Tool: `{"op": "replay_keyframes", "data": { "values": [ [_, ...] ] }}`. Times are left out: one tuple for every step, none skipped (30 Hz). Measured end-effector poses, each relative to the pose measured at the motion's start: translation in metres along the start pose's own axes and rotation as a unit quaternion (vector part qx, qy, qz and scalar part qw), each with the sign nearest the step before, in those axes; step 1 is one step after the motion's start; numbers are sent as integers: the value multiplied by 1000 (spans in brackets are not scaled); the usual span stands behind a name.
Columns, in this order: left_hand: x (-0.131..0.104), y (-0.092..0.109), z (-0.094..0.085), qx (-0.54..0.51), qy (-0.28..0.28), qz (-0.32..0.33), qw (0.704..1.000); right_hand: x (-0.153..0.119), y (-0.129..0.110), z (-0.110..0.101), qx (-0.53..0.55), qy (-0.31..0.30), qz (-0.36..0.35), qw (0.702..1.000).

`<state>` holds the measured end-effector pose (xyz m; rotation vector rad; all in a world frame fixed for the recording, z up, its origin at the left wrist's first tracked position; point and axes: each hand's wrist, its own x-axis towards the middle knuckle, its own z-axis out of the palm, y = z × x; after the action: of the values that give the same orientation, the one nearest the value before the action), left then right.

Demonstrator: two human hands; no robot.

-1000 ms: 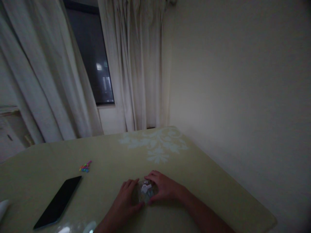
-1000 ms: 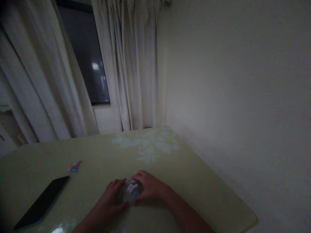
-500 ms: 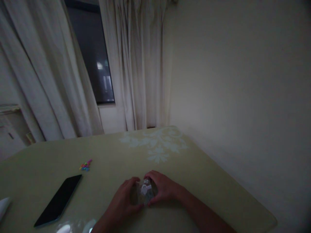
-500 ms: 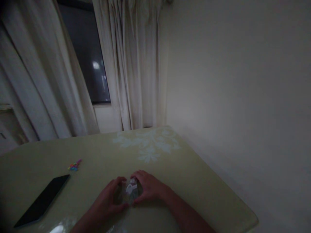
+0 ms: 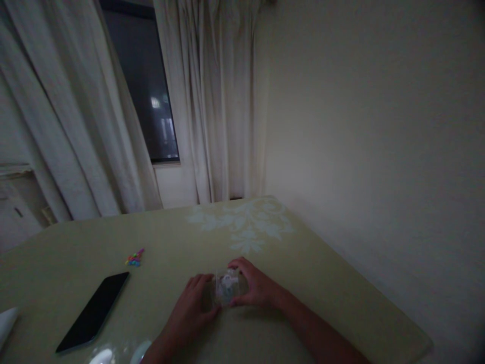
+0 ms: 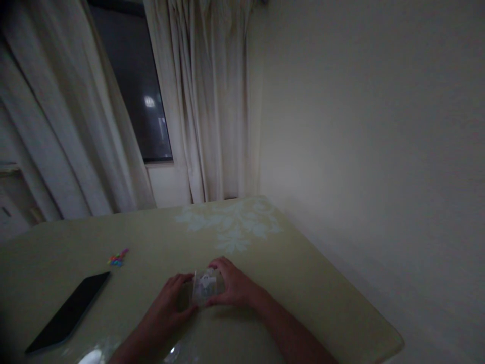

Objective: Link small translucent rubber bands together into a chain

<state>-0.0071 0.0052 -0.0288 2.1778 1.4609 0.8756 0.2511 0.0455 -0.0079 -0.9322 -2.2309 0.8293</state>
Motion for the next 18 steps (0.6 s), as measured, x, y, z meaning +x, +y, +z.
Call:
{"op": "replay_keyframes", "data": {
  "values": [
    [1, -3, -1, 5, 8, -5, 1000, 1, 4, -1, -6, 33, 13, 999],
    [1, -6, -2, 11, 20, -13, 1000, 3, 10, -3, -21, 71, 34, 997],
    [2, -10, -3, 17, 33, -22, 999, 4, 17, -7, -44, 111, 62, 991],
    [2, -13, -4, 21, 47, -33, 998, 4, 26, -11, -72, 153, 98, 981],
    [3, -15, -4, 21, 60, -44, 997, 4, 36, -17, -104, 183, 136, 968],
    [3, -17, -5, 16, 71, -56, 996, 4, 45, -23, -133, 196, 169, 957],
    [4, -18, -6, 8, 78, -68, 995, 3, 54, -29, -158, 203, 198, 946],
    [4, -18, -6, -2, 80, -80, 994, 2, 60, -34, -176, 204, 221, 937],
    [5, -18, -6, -11, 82, -93, 992, 1, 64, -39, -188, 201, 239, 931],
    [5, -16, -6, -17, 84, -104, 991, 0, 64, -41, -199, 200, 252, 925],
    [6, -14, -6, -19, 86, -112, 990, 1, 62, -40, -208, 202, 260, 921],
    [6, -12, -5, -19, 88, -116, 989, 1, 56, -36, -214, 204, 259, 919],
    [7, -10, -4, -17, 89, -117, 989, 3, 48, -30, -219, 208, 252, 920],
    [8, -8, -3, -12, 91, -117, 989, 5, 38, -20, -213, 204, 234, 926],
    [9, -7, -2, -2, 94, -115, 989, 7, 27, -9, -197, 189, 206, 940],
    [10, -6, -1, 13, 96, -107, 990, 9, 16, 5, -173, 169, 178, 954],
    [12, -5, 0, 34, 101, -94, 990, 10, 6, 18, -146, 143, 148, 968],
    [13, -5, 1, 60, 105, -75, 990, 12, -4, 31, -119, 121, 131, 977]
  ]
}}
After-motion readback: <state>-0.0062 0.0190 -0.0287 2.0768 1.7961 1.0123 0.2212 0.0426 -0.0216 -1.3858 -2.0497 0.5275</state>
